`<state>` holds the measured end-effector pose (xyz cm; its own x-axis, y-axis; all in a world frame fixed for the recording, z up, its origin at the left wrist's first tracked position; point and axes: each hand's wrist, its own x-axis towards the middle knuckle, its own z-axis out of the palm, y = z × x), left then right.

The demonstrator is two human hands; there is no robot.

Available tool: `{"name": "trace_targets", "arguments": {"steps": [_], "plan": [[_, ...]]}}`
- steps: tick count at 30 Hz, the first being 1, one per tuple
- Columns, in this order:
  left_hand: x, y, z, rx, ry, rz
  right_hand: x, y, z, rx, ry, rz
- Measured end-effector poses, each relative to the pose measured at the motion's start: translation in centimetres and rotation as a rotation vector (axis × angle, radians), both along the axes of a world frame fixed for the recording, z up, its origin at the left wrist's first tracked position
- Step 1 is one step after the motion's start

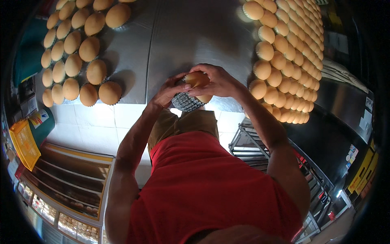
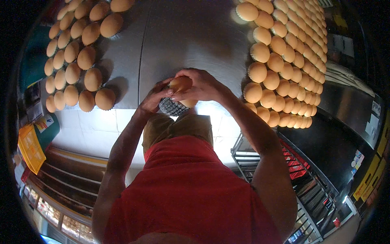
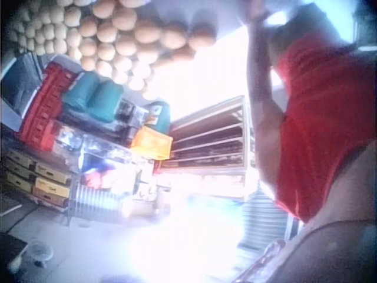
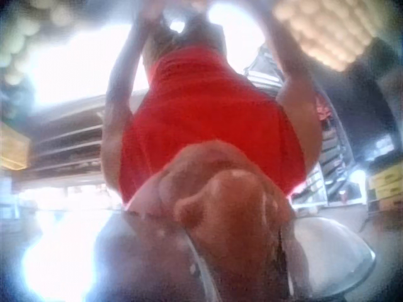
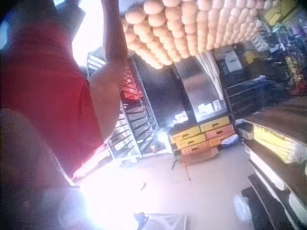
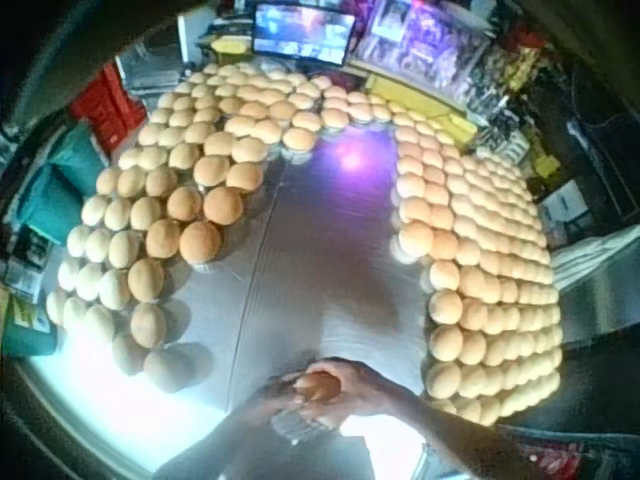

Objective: The person picks up a stack of metal liners and places one under each bread roll on the table by hand.

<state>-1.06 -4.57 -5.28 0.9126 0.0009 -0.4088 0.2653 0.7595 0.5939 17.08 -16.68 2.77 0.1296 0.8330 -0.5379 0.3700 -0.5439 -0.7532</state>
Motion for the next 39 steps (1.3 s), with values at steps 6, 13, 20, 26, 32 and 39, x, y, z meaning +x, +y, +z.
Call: {"name": "trace_targets", "arguments": {"steps": [6, 13, 20, 26, 32, 39], "plan": [[7.6, -1.9, -1.4, 0.045, 0.080, 0.040, 8.3, -4.0, -2.8, 0.050, 0.099, -0.321], [11.1, -1.9, -2.1, 0.025, -0.043, 0.131, 24.9, -3.7, -7.2, -0.056, -0.905, -0.496], [0.5, -2.9, -0.6, -0.223, -0.207, 0.365, 19.7, -1.7, -7.2, 0.166, -1.083, -0.141], [-15.6, -4.0, -1.2, -0.145, -0.151, 0.443, -5.3, 8.4, -5.7, 0.555, -0.320, 0.220], [-26.1, -1.4, 1.8, -0.082, 0.044, 0.585, -22.7, 19.0, -6.6, 0.686, -0.633, 0.603], [-26.5, 2.2, -1.0, 0.044, 0.003, 0.451, -16.8, 14.5, -6.6, 0.228, -0.535, 0.413]]}}
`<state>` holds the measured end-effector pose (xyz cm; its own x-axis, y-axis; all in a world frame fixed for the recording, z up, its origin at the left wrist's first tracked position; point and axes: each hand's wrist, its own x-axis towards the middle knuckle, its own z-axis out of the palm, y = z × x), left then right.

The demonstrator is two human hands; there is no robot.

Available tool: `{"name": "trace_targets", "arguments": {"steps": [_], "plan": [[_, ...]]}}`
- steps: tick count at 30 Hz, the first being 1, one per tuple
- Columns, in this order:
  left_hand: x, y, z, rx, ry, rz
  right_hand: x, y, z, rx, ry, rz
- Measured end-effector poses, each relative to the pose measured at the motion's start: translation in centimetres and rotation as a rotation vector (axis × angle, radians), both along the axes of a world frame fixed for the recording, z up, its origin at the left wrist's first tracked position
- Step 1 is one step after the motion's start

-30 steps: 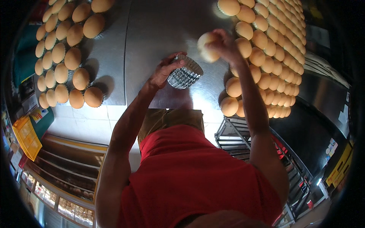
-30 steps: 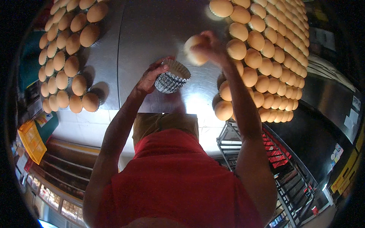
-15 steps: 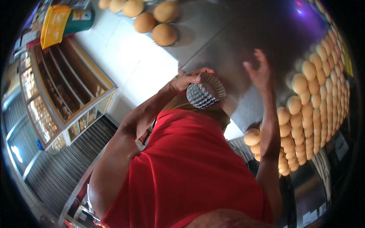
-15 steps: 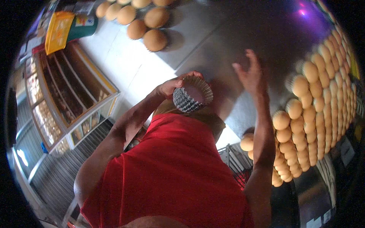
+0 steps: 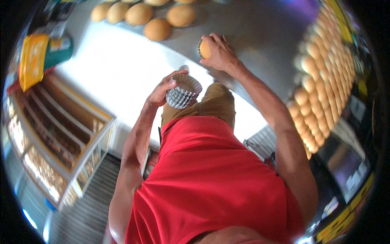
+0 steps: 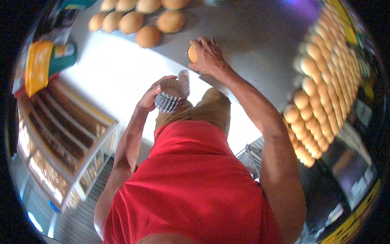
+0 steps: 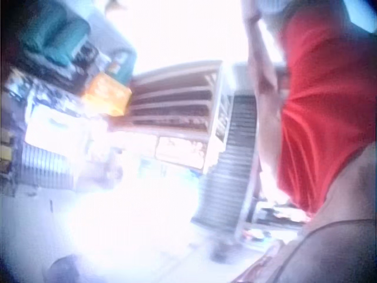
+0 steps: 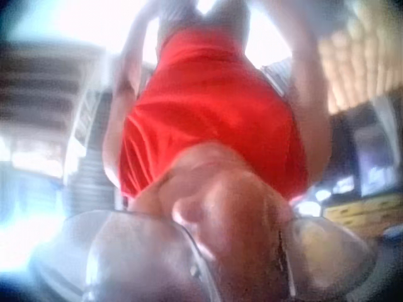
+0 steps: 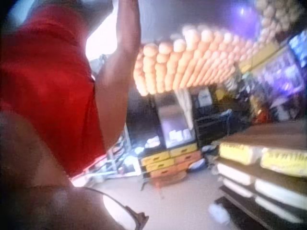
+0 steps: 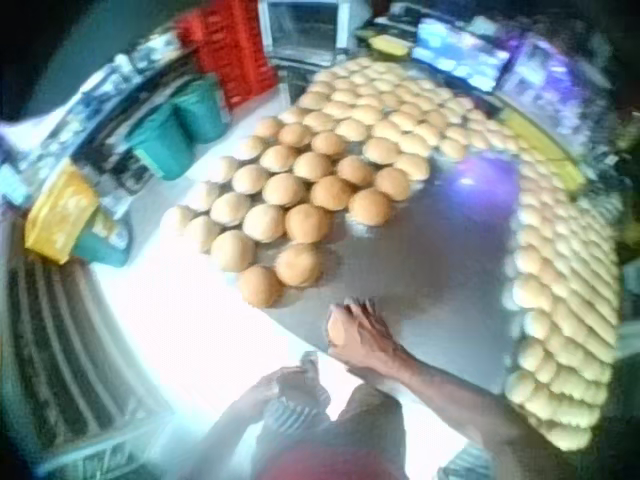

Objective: The person picks up a stack of metal liners and places one under each bread roll on the table by hand.

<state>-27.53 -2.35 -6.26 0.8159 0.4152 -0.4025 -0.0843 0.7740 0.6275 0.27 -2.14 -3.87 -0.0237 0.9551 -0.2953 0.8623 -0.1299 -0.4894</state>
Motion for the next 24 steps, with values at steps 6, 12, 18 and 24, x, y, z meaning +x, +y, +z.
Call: {"name": "trace_targets", "arguments": {"steps": [6, 12, 18, 24], "plan": [[8.2, 1.0, -1.3, -0.245, 0.022, -0.361, 2.3, -7.3, 6.3, -0.307, 0.534, -0.134], [16.4, -0.7, 1.5, -0.111, 0.052, -0.657, 7.0, -14.1, 7.5, -0.294, 0.606, -0.293], [23.8, -3.0, 1.1, 0.035, 0.124, -0.708, 15.8, -21.5, 2.2, -0.072, 0.740, -0.703], [26.1, -3.0, 1.6, -0.196, 0.084, -0.551, 31.9, -23.0, -2.6, 0.153, -0.484, -0.877]]}}
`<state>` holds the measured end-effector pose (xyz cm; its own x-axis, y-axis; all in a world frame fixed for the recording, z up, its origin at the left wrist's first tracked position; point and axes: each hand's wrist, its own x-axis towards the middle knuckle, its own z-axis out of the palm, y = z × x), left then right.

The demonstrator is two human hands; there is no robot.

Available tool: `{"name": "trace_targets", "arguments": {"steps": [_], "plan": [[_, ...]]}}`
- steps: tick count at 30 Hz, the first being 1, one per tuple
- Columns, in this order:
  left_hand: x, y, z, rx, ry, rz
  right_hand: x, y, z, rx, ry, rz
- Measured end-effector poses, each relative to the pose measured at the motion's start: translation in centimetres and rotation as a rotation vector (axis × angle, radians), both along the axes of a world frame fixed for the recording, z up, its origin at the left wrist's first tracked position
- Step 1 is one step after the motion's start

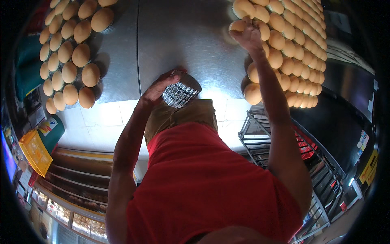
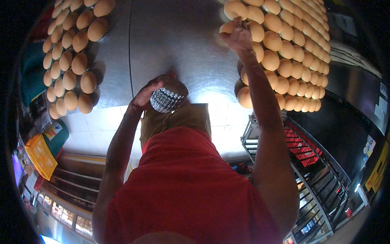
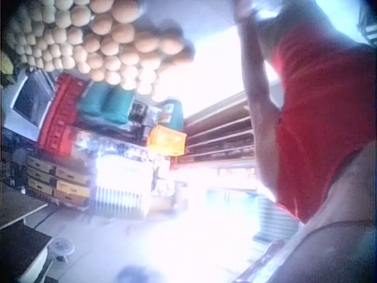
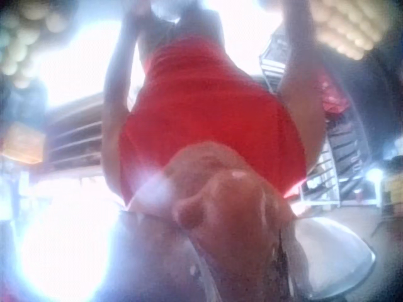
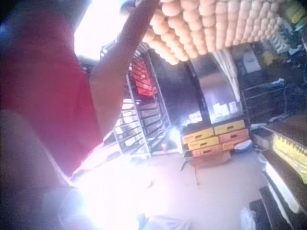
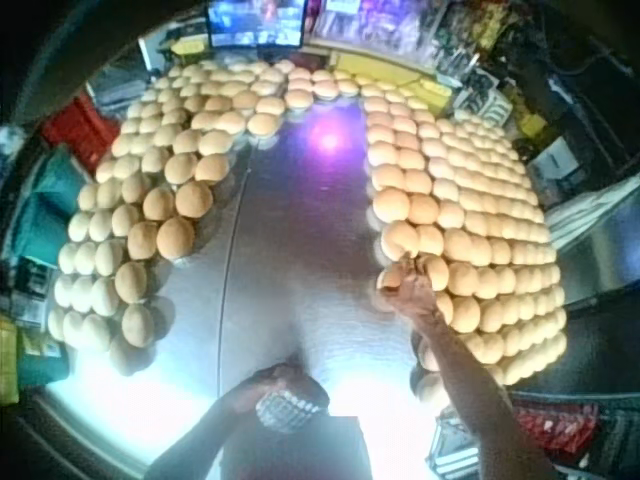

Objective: The person picks up a stack of metal liners and places one under each bread roll on the table by hand.

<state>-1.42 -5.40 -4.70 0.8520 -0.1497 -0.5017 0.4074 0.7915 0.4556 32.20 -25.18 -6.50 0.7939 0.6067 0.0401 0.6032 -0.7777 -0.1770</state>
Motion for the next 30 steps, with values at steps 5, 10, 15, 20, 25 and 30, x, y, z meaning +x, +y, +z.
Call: {"name": "trace_targets", "arguments": {"steps": [5, 10, 15, 20, 25, 30], "plan": [[-5.9, 1.7, -1.0, -0.002, -0.028, 0.144, -1.5, 3.9, 2.1, -0.201, -0.039, 0.193], [-14.7, 1.8, -2.2, -0.005, -0.084, 0.364, -16.5, 16.8, 3.6, 0.240, 0.387, 0.596], [-21.9, 1.2, -0.3, 0.060, -0.054, 0.567, -32.5, 33.2, 1.7, 0.482, 0.299, 1.224], [-25.5, 2.1, -0.4, 0.057, -0.058, 0.605, -34.1, 35.3, -0.6, -0.087, 0.016, 1.219], [-22.6, 3.8, -1.9, 0.045, -0.083, 0.460, -27.3, 24.7, 1.3, -0.113, 0.258, 0.852], [-14.7, 4.3, -3.2, -0.067, -0.112, 0.160, -22.9, 16.2, 5.1, -0.070, 1.099, 0.438]]}}
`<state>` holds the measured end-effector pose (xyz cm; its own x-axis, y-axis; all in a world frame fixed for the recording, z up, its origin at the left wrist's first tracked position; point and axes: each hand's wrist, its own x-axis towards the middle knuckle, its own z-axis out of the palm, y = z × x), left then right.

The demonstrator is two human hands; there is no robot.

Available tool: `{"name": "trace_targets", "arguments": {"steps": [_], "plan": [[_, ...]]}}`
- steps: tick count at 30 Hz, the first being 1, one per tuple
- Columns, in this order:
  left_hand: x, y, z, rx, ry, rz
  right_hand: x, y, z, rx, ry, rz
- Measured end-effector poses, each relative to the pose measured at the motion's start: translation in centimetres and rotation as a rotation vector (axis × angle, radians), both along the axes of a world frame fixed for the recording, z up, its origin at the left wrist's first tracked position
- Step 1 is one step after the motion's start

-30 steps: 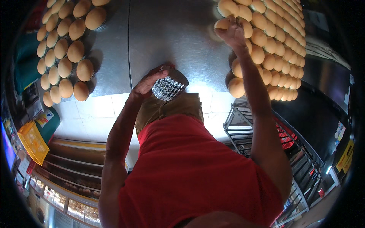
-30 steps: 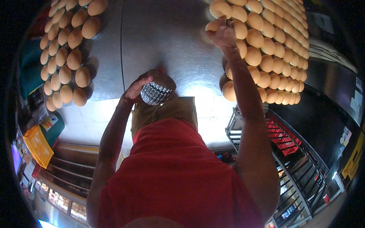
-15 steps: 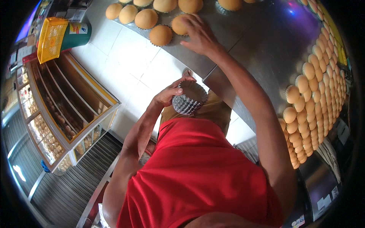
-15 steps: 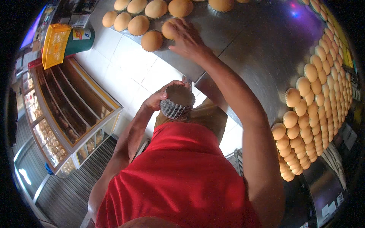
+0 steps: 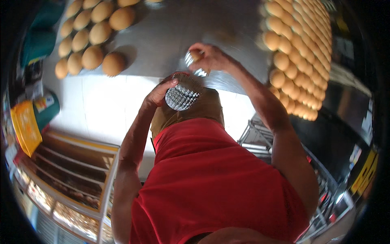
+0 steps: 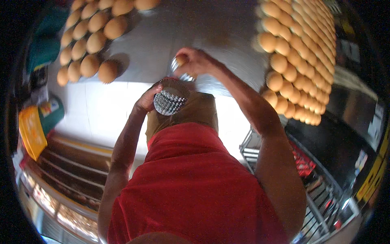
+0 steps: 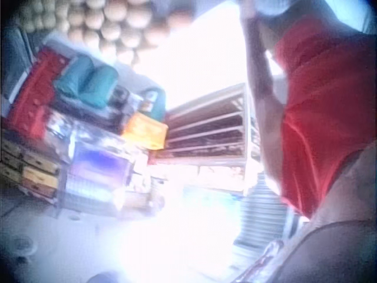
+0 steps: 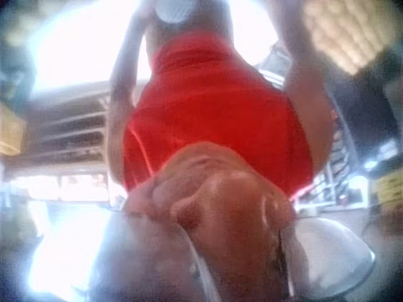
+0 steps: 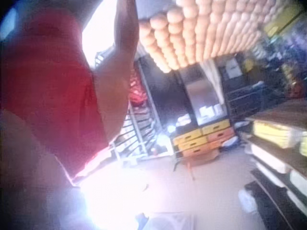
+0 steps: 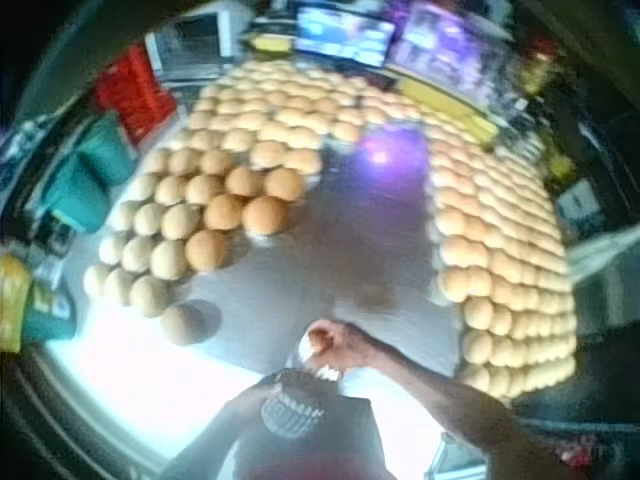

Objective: The person picks up a stack of metal liners and places one under each bread roll on the table by hand.

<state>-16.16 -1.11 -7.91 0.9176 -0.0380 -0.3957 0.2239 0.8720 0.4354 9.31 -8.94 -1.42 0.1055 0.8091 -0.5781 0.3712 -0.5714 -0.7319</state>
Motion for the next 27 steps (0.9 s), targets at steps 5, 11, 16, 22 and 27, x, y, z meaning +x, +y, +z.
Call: {"name": "trace_targets", "arguments": {"steps": [5, 11, 16, 22, 27], "plan": [[6.7, -1.9, 1.7, 0.005, 0.058, -0.323, -0.2, -7.1, 4.3, 0.011, 0.060, 0.065], [13.0, -5.8, 2.1, 0.087, -0.002, -0.523, 2.9, -14.4, 5.7, -0.025, 0.100, -0.225], [16.7, -8.0, 1.0, 0.167, 0.036, -0.606, 3.8, -16.6, 4.0, 0.046, -0.132, -0.262], [18.6, -8.0, 1.3, 0.190, -0.028, -0.601, 6.7, -16.5, 5.2, 0.033, -0.034, -0.243], [18.9, -8.1, -0.1, 0.031, 0.030, -0.573, 11.5, -19.3, 2.1, 0.004, -0.219, -0.482]]}}
